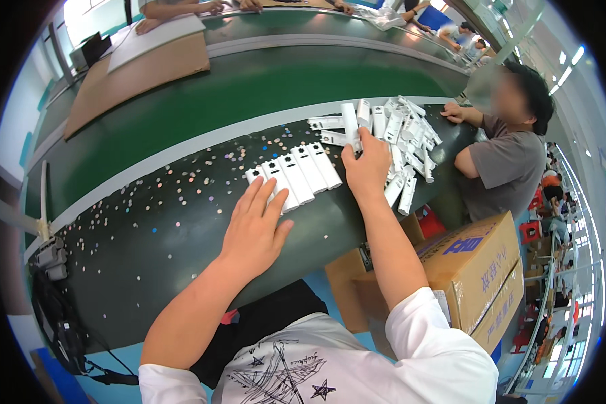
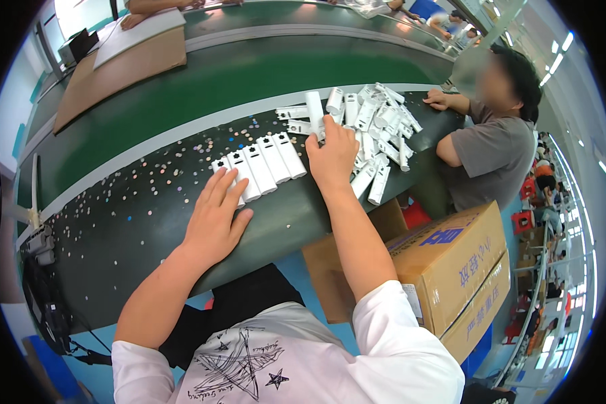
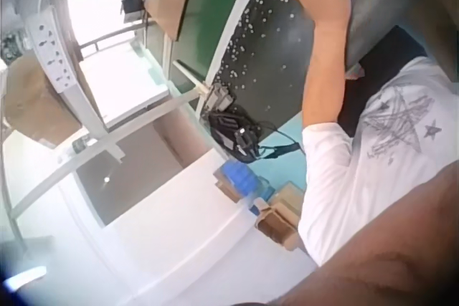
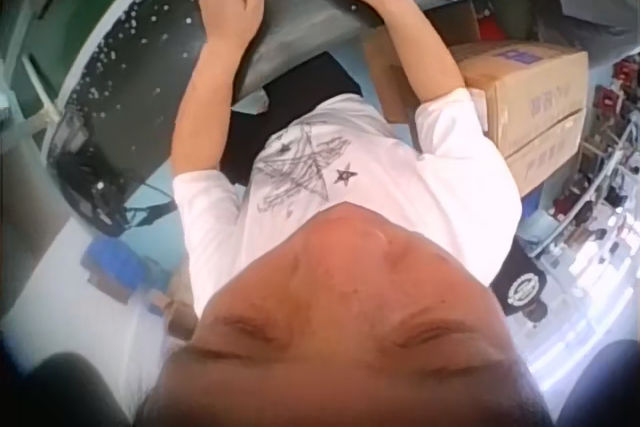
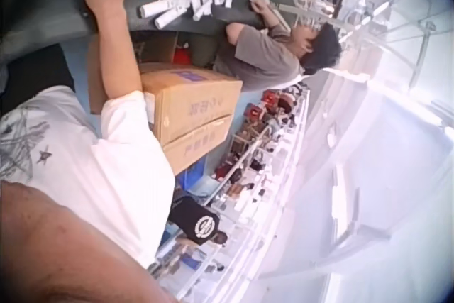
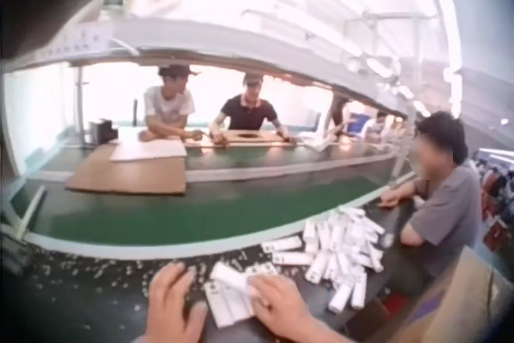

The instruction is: Assembling and inspecting handheld portable fans on a factory production line.

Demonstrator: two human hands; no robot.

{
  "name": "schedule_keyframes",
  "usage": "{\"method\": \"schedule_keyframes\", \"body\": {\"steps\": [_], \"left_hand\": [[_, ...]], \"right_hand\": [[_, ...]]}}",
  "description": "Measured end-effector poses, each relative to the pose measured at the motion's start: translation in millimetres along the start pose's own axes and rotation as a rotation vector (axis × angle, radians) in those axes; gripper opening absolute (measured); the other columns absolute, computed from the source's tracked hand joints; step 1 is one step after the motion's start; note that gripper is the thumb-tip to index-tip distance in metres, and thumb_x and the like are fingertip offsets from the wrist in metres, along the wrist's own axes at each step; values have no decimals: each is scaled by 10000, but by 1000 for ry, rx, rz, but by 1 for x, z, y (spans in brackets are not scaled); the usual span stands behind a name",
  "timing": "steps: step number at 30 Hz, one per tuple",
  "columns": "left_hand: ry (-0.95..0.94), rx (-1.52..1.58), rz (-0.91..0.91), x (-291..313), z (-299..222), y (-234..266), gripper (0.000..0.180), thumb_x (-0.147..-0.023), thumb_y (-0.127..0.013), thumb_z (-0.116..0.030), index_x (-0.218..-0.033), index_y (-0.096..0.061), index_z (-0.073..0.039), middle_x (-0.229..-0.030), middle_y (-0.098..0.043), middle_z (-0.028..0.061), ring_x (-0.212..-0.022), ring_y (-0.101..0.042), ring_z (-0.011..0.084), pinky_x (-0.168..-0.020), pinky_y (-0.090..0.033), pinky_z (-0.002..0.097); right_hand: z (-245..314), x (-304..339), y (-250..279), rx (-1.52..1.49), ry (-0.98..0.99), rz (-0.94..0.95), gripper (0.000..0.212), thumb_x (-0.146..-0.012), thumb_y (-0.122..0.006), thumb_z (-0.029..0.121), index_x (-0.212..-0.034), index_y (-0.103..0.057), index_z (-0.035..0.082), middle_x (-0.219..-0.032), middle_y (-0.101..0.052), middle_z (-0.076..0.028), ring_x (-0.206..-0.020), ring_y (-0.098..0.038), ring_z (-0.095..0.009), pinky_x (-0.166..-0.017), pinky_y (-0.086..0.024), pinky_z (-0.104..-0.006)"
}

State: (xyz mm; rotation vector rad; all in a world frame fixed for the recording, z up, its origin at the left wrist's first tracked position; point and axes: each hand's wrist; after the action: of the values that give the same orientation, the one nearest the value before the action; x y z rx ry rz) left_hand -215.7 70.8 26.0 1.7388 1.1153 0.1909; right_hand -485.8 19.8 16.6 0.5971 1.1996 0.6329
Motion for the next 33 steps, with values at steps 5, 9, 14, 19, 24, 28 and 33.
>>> {"method": "schedule_keyframes", "body": {"steps": [5,9,14,19,24,28,33], "left_hand": [[-13,9,-470,-4,21,37,510,-887,-642,-133,-1369,-510,-33,-1434,-441,191,-1335,-411,391,-1110,-339,483],[95,-12,-347,17,16,52,461,-899,-625,-109,-1342,-529,-25,-1408,-468,199,-1314,-438,395,-1109,-339,484],[220,-30,-36,78,4,42,445,-867,-653,-30,-1306,-588,-67,-1375,-506,194,-1265,-499,386,-1057,-415,449],[200,-313,-130,90,5,39,400,-843,-672,-4,-1238,-635,-53,-1288,-551,174,-1089,-577,357,-898,-473,428],[297,-229,-131,61,-2,37,479,-854,-738,-146,-1268,-589,45,-1276,-534,193,-1114,-550,368,-925,-476,427],[279,-131,-58,46,-3,29,523,-860,-729,-142,-1317,-548,36,-1306,-507,188,-1121,-535,359,-935,-468,421],[305,-65,-112,52,9,17,524,-853,-733,-117,-1333,-553,-11,-1324,-506,155,-1124,-523,340,-958,-450,418]], "right_hand": [[67,26,32,-565,385,210,422,-768,-687,21,-1185,-626,54,-1152,-643,-134,-1092,-578,-343,-948,-452,-438],[98,50,45,-565,646,325,407,-760,-687,-10,-1153,-657,92,-1208,-641,-53,-1113,-582,-286,-941,-454,-418],[107,68,32,-640,711,334,296,-807,-706,69,-1092,-672,139,-1262,-622,-35,-1182,-559,-290,-970,-465,-429],[65,19,18,-539,298,-8,279,-801,-612,-36,-1070,-655,26,-1121,-677,-127,-1060,-611,-359,-925,-479,-455],[6,-20,-4,94,44,286,385,-798,-623,51,-1183,-638,40,-1104,-673,-126,-1150,-563,-342,-989,-417,-483],[-6,-20,-12,33,103,154,375,-830,-627,82,-1205,-642,78,-1065,-672,-157,-1089,-585,-342,-987,-403,-480],[16,-12,6,-553,-303,212,416,-915,-608,184,-1307,-562,54,-1062,-666,-232,-1035,-619,-402,-892,-481,-442]]}}
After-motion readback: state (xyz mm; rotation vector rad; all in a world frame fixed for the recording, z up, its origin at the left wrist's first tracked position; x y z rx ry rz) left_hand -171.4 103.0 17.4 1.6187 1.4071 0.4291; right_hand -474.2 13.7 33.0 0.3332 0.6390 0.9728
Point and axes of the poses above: each hand's wrist, its own x-axis away from the middle knuckle, its own y-axis out of the back of the hand, z = x × y
